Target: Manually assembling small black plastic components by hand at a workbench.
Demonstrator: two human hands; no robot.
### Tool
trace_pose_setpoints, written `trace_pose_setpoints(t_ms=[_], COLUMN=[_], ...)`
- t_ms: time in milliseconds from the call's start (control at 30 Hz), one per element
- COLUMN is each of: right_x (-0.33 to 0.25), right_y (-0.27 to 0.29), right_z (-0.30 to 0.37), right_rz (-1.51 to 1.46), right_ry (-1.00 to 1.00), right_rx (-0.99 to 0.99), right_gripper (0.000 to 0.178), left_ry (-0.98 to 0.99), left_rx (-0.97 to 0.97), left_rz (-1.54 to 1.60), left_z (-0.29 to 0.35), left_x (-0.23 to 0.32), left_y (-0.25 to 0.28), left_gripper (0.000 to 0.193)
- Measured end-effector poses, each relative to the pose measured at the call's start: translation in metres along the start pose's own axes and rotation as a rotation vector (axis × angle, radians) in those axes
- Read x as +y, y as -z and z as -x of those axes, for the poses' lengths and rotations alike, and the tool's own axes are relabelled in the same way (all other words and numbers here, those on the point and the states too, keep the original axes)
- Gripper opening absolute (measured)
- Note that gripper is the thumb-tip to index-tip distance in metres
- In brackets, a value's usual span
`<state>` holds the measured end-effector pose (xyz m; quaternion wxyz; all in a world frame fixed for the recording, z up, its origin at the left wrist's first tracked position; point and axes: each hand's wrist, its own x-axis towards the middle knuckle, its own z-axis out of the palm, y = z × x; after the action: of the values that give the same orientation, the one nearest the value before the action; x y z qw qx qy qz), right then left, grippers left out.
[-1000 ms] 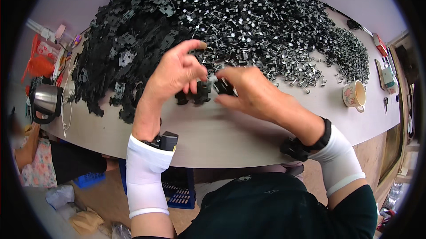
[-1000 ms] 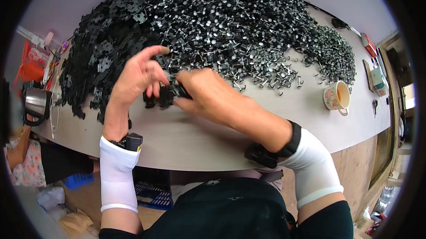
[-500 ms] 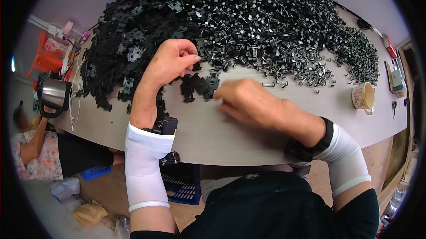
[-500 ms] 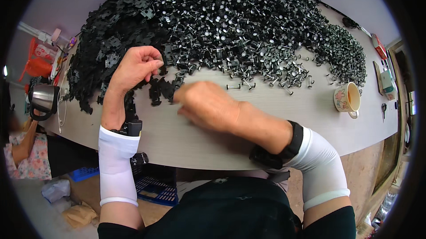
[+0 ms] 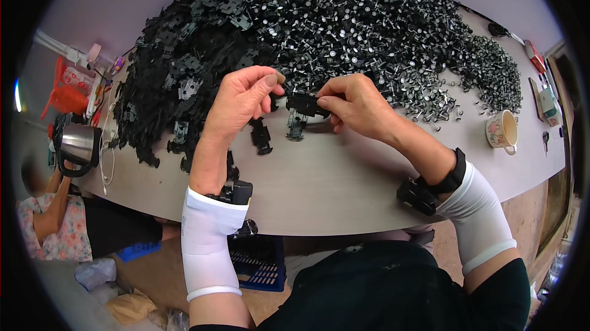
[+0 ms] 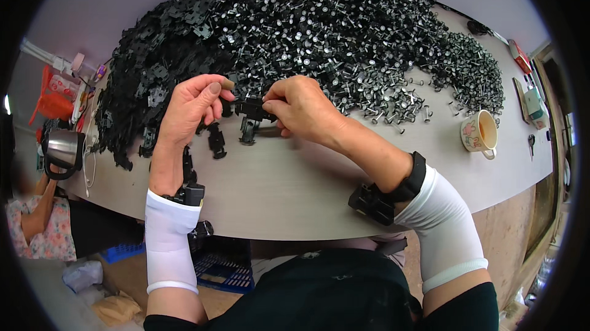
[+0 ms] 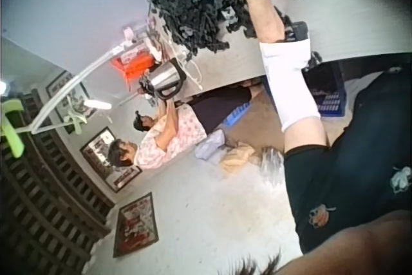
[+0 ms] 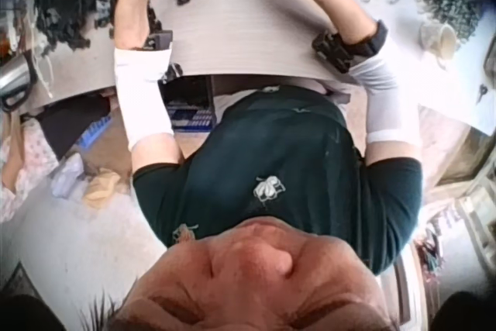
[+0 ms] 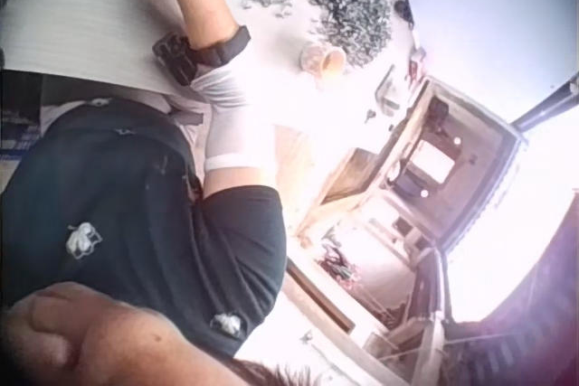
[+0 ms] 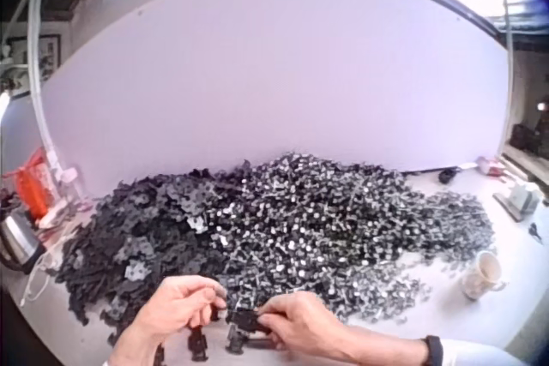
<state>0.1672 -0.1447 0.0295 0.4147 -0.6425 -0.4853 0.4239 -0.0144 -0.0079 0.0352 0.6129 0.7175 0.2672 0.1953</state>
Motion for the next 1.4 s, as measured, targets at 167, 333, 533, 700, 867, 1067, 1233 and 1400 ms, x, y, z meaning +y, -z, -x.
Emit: trace_pose_setpoints(t_ms=[167,333,533,700,867,1067,1233,1400], right_x=[-0.004,-0.002,0.023,0.004,0.014,0.031,0.019,0.014], right_y=[0.004,0.010,0.052,0.041,0.032,0.027,0.027,0.016], right_z=[0.009,0.013,0.048,0.072,0.060,0.051,0.056,0.047], right_rz=[-0.017,-0.106,0.548,1.051,1.074,1.016,0.968,0.964], right_ry=[0.015,0.048,0.516,0.081,0.040,0.212,0.152,0.097], right_rx=[0.035,0.026,0.348,0.132,0.131,0.213,0.199,0.083], right_gripper=[0.014,0.014,0.010,0.040,0.044,0.032,0.040,0.041], left_ry=[0.153,0.147,0.147,0.196,0.148,0.176,0.184,0.193], left_rx=[-0.222,-0.189,-0.114,-0.117,-0.144,-0.134,-0.128,-0.119], left_rz=[0.205,0.400,0.496,0.474,0.386,0.418,0.427,0.439], left_z=[-0.002,-0.003,-0.001,0.001,0.001,0.005,0.002,0.005], left_x=[-0.003,-0.011,-0.015,-0.013,-0.017,-0.016,-0.017,-0.021], left_y=[-0.024,-0.045,-0.042,-0.049,-0.051,-0.057,-0.059,-0.057], left_gripper=[0.026,0.019,0.014,0.012,0.015,0.015,0.016,0.016])
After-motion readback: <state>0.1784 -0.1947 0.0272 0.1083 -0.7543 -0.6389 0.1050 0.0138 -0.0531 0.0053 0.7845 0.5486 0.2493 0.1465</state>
